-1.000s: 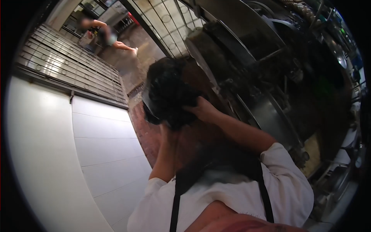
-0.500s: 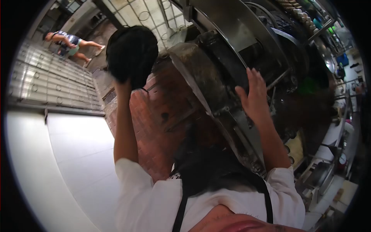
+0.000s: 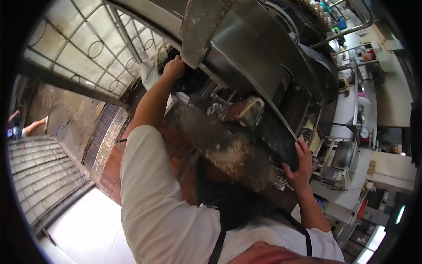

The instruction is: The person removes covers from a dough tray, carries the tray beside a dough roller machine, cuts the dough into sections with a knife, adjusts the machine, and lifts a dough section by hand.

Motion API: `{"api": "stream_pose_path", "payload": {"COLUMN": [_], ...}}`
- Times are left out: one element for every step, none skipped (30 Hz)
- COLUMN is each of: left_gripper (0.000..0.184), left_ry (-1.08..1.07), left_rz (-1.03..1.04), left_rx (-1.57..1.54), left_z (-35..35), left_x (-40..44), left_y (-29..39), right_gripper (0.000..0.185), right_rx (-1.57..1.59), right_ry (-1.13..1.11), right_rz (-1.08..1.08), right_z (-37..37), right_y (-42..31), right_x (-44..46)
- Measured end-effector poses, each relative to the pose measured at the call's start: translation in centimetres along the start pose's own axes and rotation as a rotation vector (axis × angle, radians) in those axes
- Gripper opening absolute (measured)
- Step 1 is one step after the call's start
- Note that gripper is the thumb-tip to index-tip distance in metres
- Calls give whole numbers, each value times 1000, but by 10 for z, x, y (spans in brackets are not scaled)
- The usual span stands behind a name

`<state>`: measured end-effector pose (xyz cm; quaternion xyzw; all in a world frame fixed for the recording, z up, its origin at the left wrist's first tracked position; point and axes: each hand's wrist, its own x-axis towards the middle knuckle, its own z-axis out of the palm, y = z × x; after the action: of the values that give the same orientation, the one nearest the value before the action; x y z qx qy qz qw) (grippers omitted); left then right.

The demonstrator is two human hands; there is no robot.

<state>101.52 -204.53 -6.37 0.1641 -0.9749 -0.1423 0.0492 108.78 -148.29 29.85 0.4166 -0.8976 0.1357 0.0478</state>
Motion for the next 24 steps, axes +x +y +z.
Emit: {"api": "stream_pose_path", "payload": {"left_gripper": [43,42,42,42,42,42,43,43,43,44,44,44,45,45,46,46,47,47,48,49,49,40,39,37], "left_ry": [-37,-69,-88,-111,-118,-118,-121,-120,-114,-105,-94,-75,-51,-24,11,72,132,185,235,280,347,451,592,908], "left_rz": [-92,-186,-244,-283,-294,-300,-300,-293,-294,-290,-281,-277,-269,-261,-252,-249,-244,-251,-277,-326,-354,-654,-305,-217], "left_rx": [-68,-133,-167,-191,-194,-205,-211,-226,-240,-257,-279,-308,-344,-382,-429,-508,-608,-737,-910,-1113,-1310,-1310,-562,322], "left_z": [20,39,52,60,65,70,74,75,71,68,64,57,50,42,32,19,3,-14,-33,-50,-70,-117,-58,-2], "left_x": [4,6,14,15,19,21,23,26,28,26,27,26,22,18,12,2,-11,-28,-50,-80,-111,-147,-183,-219], "left_y": [2,5,5,6,8,6,5,4,2,1,0,-1,-3,-4,-6,-11,-13,-14,-12,-6,2,46,-10,-63], "right_gripper": [77,76,75,75,73,73,73,73,73,74,74,74,75,76,77,77,78,79,79,79,79,78,80,82], "right_rx": [-11,-3,6,18,27,30,37,44,41,41,37,31,26,19,11,-4,-25,-47,-38,-31,-32,-32,-28,-22], "right_ry": [-25,-36,-29,-17,-5,13,4,-8,-8,-19,-24,-22,-29,-35,-37,-50,-59,-67,-57,-46,-38,-28,-19,-5], "right_rz": [22,24,22,18,-4,7,24,37,25,25,26,27,21,19,21,8,3,8,-11,-15,-16,-16,-2,-1], "right_z": [0,-1,1,4,7,11,10,7,7,8,6,6,6,6,6,5,3,0,-1,-2,-3,-3,-3,-3], "right_y": [0,1,3,7,12,14,12,9,8,7,7,7,6,7,7,6,3,1,0,0,1,2,3,5], "right_x": [0,-3,-2,-2,-3,1,-1,-3,-1,-1,-1,0,0,1,1,3,5,6,9,11,11,8,5,3]}}
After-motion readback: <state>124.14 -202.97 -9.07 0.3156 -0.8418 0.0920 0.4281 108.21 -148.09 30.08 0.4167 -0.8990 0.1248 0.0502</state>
